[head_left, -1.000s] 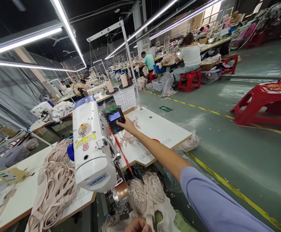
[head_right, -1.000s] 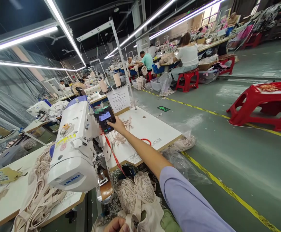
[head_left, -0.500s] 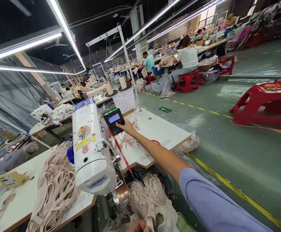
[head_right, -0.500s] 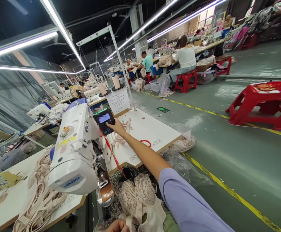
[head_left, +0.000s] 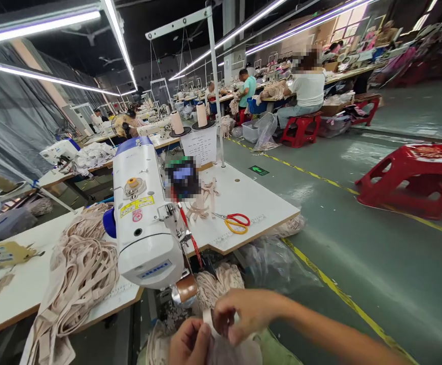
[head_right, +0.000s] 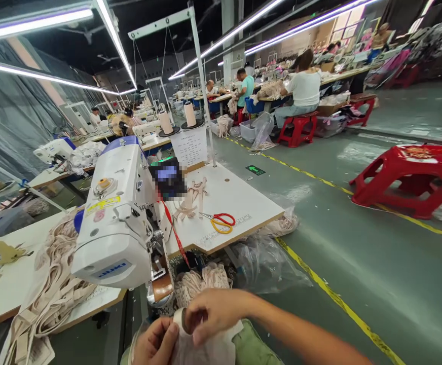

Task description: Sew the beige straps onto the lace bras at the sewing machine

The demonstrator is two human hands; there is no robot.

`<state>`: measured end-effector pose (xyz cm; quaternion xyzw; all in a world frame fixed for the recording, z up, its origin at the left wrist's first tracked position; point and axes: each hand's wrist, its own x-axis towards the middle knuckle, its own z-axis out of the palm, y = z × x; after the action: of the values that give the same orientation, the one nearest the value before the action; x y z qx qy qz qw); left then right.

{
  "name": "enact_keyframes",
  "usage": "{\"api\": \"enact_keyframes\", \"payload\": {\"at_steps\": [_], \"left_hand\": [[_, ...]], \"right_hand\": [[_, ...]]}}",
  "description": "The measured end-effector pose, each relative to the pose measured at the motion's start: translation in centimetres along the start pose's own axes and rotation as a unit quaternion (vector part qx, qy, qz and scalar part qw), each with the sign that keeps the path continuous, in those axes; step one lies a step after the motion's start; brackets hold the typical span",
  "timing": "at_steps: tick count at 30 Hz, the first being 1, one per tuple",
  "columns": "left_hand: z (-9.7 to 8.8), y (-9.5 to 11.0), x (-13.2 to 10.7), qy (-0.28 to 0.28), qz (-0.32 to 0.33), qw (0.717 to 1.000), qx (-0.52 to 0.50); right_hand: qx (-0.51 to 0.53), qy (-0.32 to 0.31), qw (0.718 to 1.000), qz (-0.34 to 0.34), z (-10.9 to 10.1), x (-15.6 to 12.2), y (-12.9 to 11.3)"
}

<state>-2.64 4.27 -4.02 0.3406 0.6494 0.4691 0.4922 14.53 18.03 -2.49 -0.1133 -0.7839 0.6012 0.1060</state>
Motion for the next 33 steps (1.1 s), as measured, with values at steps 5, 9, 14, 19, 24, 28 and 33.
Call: {"api": "enact_keyframes", "payload": {"at_steps": [5, 9, 14, 19, 24, 28, 33], "left_hand": [[1.2, 2.4, -0.8, -0.031, 0.024, 0.997, 0.068], [1.3, 2.9, -0.9, -0.062, -0.037, 0.997, -0.034], [-0.1, 1.7, -1.1, -0.101, 0.037, 0.991, 0.079], [-0.6, 0.5, -0.9, -0.076, 0.129, 0.98, 0.128], [-0.4, 1.0, -0.2, -0.004, 0.091, 0.992, 0.09], [-1.0, 1.9, 0.4, 0.033, 0.187, 0.965, 0.18], [-2.2, 2.7, 1.0, 0.078, 0.196, 0.955, 0.211]], "right_hand": [[-0.014, 0.164, 0.986, 0.028, 4.4, -2.2, -0.9], [-0.02, 0.199, 0.98, -0.009, 3.9, -1.1, -1.2], [0.065, 0.246, 0.967, 0.001, 3.9, 0.0, -1.4], [0.276, 0.277, 0.919, 0.052, 3.5, 2.9, -1.0], [0.326, 0.329, 0.88, 0.1, 2.5, 6.2, 1.1], [0.211, 0.361, 0.906, 0.064, 1.2, 7.4, 2.1], [0.004, 0.377, 0.926, 0.003, -0.6, 8.1, 1.6]]}}
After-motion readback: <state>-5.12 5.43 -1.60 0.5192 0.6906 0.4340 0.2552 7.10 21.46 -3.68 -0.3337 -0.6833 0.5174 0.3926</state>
